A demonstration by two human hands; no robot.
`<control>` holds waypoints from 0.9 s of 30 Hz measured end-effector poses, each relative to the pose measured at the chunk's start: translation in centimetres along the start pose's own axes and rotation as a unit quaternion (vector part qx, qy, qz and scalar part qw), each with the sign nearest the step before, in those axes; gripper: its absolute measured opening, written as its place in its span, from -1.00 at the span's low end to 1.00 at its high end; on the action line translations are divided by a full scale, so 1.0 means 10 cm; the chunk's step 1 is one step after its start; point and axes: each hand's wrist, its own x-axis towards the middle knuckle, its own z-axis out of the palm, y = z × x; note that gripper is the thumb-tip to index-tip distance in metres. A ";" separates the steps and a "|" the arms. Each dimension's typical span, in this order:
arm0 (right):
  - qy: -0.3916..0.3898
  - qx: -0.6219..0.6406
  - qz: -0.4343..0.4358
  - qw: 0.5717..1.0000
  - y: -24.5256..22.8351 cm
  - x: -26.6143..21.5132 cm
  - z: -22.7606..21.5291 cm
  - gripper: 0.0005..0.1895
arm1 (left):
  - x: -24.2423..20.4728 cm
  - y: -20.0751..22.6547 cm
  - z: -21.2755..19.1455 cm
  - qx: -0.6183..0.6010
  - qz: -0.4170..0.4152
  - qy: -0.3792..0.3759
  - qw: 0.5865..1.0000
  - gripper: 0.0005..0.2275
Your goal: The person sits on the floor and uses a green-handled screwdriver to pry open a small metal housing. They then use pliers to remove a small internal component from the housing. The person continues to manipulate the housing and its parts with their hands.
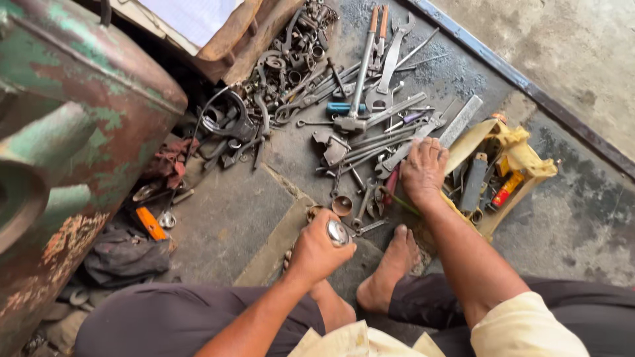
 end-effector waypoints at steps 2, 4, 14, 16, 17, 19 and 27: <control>-0.026 -0.137 0.024 0.990 0.04 0.10 0.19 -0.46 | 0.03 -0.01 -0.01 0.003 -0.016 -0.009 1.000 -0.57; -0.030 -0.159 0.053 0.985 0.08 0.18 0.31 -0.45 | 0.05 0.01 -0.02 0.001 -0.018 0.001 1.000 -0.54; -0.131 -0.096 0.035 0.986 0.23 0.44 0.03 -0.50 | 0.05 0.13 -0.11 -0.123 0.122 0.037 0.984 -0.45; -0.174 -0.097 0.039 0.979 0.21 0.42 -0.03 -0.38 | 0.00 0.14 -0.13 -0.119 0.154 0.040 0.980 -0.45; -0.194 -0.097 0.043 0.975 0.19 0.41 -0.04 -0.31 | -0.02 0.15 -0.15 -0.116 0.171 0.041 0.978 -0.44; -0.111 -0.114 0.022 0.987 0.20 0.38 -0.05 -0.34 | -0.02 0.17 -0.16 -0.108 0.143 0.029 0.983 -0.44; 0.016 -0.031 0.055 0.998 0.26 0.29 -0.17 -0.59 | -0.09 0.21 -0.15 -0.066 0.185 0.072 0.978 -0.45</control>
